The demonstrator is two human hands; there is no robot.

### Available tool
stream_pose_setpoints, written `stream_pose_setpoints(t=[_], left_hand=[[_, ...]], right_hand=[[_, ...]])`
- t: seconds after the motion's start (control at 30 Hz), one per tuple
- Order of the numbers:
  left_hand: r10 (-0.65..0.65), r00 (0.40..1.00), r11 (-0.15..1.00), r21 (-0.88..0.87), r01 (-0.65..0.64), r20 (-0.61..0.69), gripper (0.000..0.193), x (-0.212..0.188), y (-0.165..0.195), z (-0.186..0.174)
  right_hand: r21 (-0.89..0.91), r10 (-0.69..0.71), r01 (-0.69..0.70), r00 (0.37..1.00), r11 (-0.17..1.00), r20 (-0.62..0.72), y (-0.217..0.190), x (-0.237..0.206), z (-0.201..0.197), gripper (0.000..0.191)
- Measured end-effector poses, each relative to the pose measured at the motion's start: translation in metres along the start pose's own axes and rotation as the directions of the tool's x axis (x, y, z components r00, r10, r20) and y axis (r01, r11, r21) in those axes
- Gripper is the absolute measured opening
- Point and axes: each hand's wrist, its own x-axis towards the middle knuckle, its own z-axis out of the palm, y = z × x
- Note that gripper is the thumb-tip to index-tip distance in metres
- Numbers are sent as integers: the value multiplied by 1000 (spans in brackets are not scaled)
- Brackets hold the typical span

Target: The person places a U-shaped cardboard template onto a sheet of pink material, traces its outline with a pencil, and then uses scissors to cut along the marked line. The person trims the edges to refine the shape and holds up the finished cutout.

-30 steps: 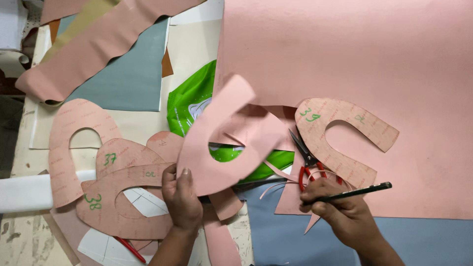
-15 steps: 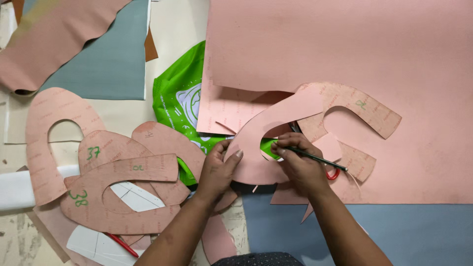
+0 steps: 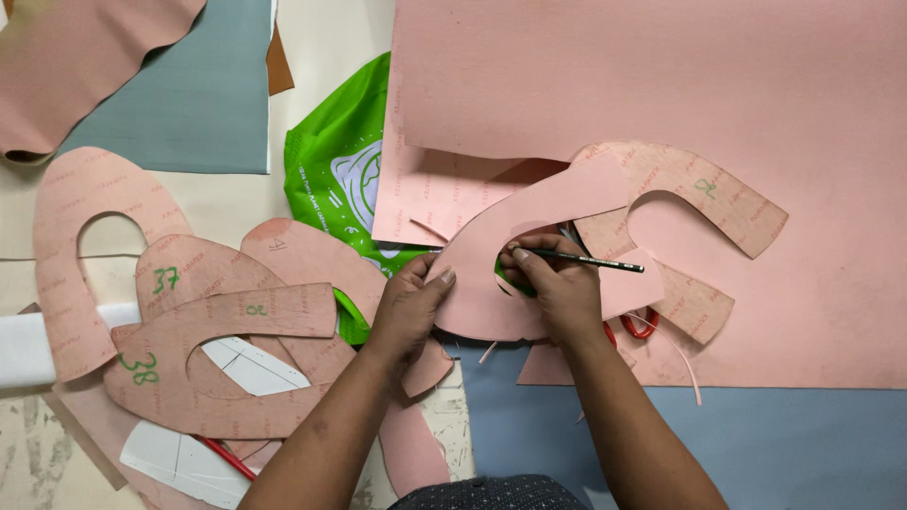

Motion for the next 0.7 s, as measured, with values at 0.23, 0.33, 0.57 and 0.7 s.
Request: stream_pose_setpoints(t=[0.23,0.33,0.57,0.7], left_hand=[[13,999,997,74,-10,-36,30,1,-1,-4],[35,999,997,63,-34,-15,31,3,-2,-7],[46,998,995,86,-43,-31,29,4,-3,-2],[41,998,994,100,-36,-44,28,3,1,0]], right_hand=[[58,-3,3,1000,998,16,11,3,5,15],[28,-61,61,998,998,16,18,4,5,16],[44,-82,82,997,996,-3,20,3,5,18],[46,-103,102,995,994,4,18,2,7,17]])
